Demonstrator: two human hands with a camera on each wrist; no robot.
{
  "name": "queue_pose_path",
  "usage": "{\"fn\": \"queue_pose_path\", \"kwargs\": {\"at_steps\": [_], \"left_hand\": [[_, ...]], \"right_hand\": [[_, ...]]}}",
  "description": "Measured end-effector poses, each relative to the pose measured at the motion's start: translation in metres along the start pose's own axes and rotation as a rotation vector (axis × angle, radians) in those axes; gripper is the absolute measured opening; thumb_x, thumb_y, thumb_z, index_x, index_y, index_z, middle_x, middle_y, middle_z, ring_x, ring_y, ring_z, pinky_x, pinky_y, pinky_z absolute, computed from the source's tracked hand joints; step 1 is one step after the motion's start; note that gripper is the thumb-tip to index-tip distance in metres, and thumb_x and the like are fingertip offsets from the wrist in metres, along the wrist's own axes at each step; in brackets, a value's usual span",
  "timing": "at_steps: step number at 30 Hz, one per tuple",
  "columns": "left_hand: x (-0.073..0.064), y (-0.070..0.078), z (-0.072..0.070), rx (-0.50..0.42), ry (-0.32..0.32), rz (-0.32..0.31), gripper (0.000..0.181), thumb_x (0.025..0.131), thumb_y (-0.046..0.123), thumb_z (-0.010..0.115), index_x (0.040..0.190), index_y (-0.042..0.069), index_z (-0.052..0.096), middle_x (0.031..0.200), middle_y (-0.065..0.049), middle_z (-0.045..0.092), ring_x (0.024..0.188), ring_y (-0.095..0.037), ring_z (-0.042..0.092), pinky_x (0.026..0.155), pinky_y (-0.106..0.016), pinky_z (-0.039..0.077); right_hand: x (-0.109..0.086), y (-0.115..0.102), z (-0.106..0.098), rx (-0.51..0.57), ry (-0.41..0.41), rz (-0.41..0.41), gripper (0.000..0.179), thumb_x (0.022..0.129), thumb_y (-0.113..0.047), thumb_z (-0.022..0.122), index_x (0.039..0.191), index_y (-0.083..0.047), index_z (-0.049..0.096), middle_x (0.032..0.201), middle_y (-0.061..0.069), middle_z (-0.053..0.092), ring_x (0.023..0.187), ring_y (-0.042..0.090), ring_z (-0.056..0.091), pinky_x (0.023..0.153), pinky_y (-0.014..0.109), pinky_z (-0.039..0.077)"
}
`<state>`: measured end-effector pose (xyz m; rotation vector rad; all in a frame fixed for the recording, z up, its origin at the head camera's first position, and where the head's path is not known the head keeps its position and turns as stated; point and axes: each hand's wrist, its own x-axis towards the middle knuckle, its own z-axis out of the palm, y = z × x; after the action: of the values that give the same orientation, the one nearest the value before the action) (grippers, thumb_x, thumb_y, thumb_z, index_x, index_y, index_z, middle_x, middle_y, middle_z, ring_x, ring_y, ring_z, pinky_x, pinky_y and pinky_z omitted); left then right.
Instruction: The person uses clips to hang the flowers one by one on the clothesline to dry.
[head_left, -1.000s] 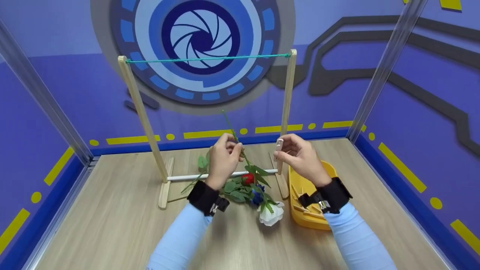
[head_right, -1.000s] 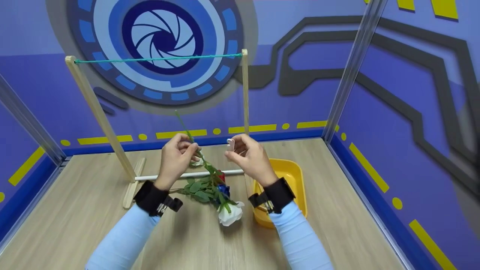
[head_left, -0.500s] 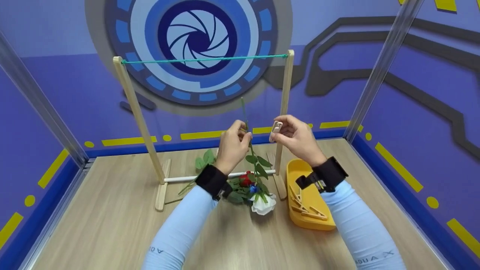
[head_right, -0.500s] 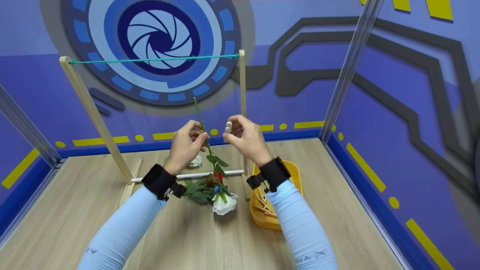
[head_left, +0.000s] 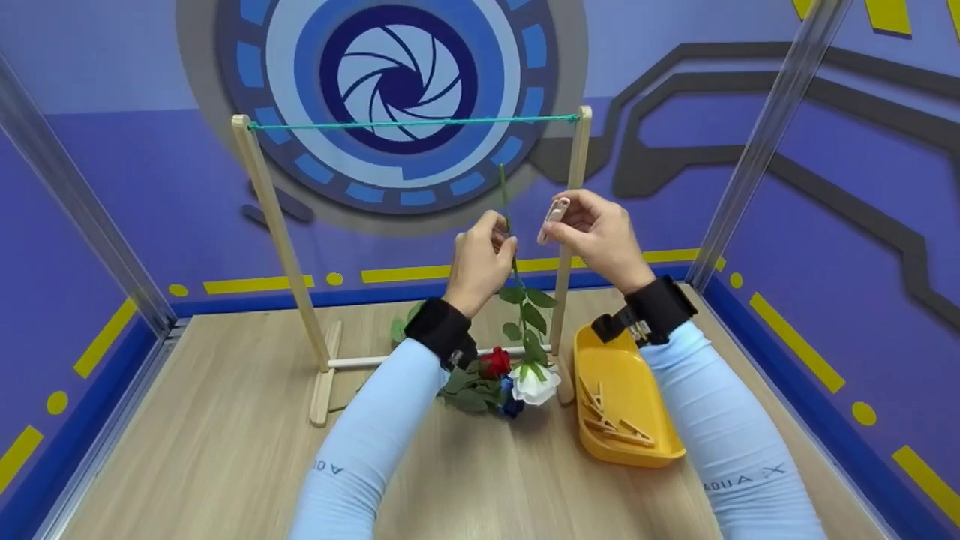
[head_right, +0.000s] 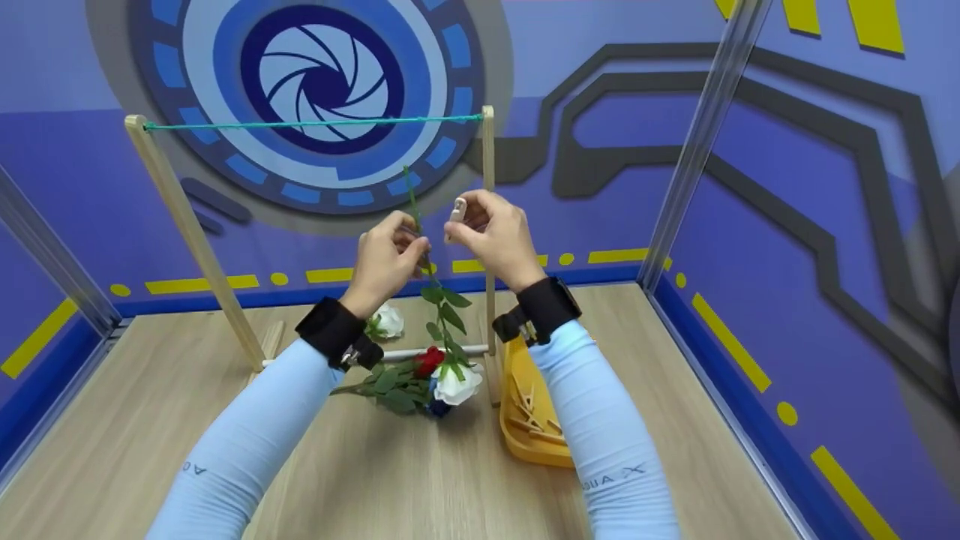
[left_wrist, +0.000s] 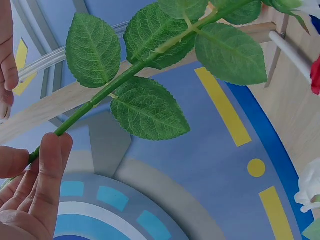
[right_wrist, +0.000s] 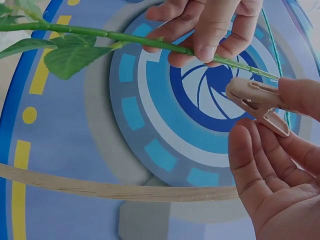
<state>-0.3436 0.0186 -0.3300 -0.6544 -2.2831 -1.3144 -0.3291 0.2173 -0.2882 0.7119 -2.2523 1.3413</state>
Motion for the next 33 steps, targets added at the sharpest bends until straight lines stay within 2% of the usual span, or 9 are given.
{"fn": "queue_pose_path", "kwargs": {"at_steps": [6,10,17,24,27,33], "left_hand": [[0.015,0.006,0.001,0.021,-0.013,-0.022,0.011,0.104,0.006,0.061,0.112,-0.001,0.06,0.099,-0.015,0.074,0.084,-0.025,0.07,0.076,-0.032,0.056],[0.025,0.006,0.003,0.039,0.002,-0.017,0.011,0.102,0.003,0.063,0.11,-0.005,0.061,0.098,-0.017,0.074,0.084,-0.027,0.071,0.076,-0.035,0.057],[0.036,0.006,0.007,0.086,-0.004,-0.034,0.01,0.103,0.005,0.061,0.111,-0.002,0.061,0.1,-0.017,0.073,0.087,-0.027,0.071,0.078,-0.035,0.056],[0.045,0.006,0.01,0.111,0.01,-0.017,0.01,0.103,0.003,0.061,0.11,-0.004,0.061,0.101,-0.017,0.074,0.088,-0.028,0.071,0.078,-0.036,0.055],[0.049,0.005,0.011,0.121,0.017,-0.014,0.009,0.102,0.002,0.062,0.109,-0.004,0.062,0.101,-0.017,0.074,0.09,-0.028,0.072,0.079,-0.036,0.056],[0.056,0.009,0.011,0.124,0.014,-0.046,0.009,0.102,0.003,0.062,0.11,-0.002,0.063,0.103,-0.017,0.075,0.09,-0.028,0.073,0.079,-0.035,0.057]], "right_hand": [[0.018,-0.011,-0.005,-0.025,0.025,0.001,0.034,0.095,-0.004,0.073,0.127,0.004,0.065,0.102,0.018,0.072,0.083,0.007,0.068,0.078,0.019,0.055],[0.032,-0.019,-0.009,-0.045,0.041,-0.018,0.036,0.094,-0.003,0.074,0.128,0.005,0.065,0.103,0.019,0.071,0.084,0.003,0.067,0.081,0.018,0.055],[0.054,-0.032,-0.02,-0.085,0.097,-0.068,0.037,0.092,-0.001,0.076,0.128,0.006,0.067,0.102,0.021,0.073,0.083,-0.002,0.066,0.079,0.016,0.055],[0.068,-0.038,-0.029,-0.151,0.161,-0.106,0.036,0.091,-0.003,0.077,0.126,0.004,0.07,0.105,0.019,0.075,0.084,-0.007,0.064,0.078,0.013,0.053],[0.074,-0.04,-0.031,-0.178,0.192,-0.135,0.036,0.091,-0.004,0.078,0.125,0.004,0.07,0.105,0.019,0.075,0.086,-0.002,0.066,0.079,0.016,0.055],[0.089,-0.044,-0.035,-0.237,0.261,-0.2,0.035,0.09,-0.006,0.08,0.123,0.005,0.072,0.105,0.018,0.074,0.093,0.024,0.072,0.086,0.03,0.057]]}}
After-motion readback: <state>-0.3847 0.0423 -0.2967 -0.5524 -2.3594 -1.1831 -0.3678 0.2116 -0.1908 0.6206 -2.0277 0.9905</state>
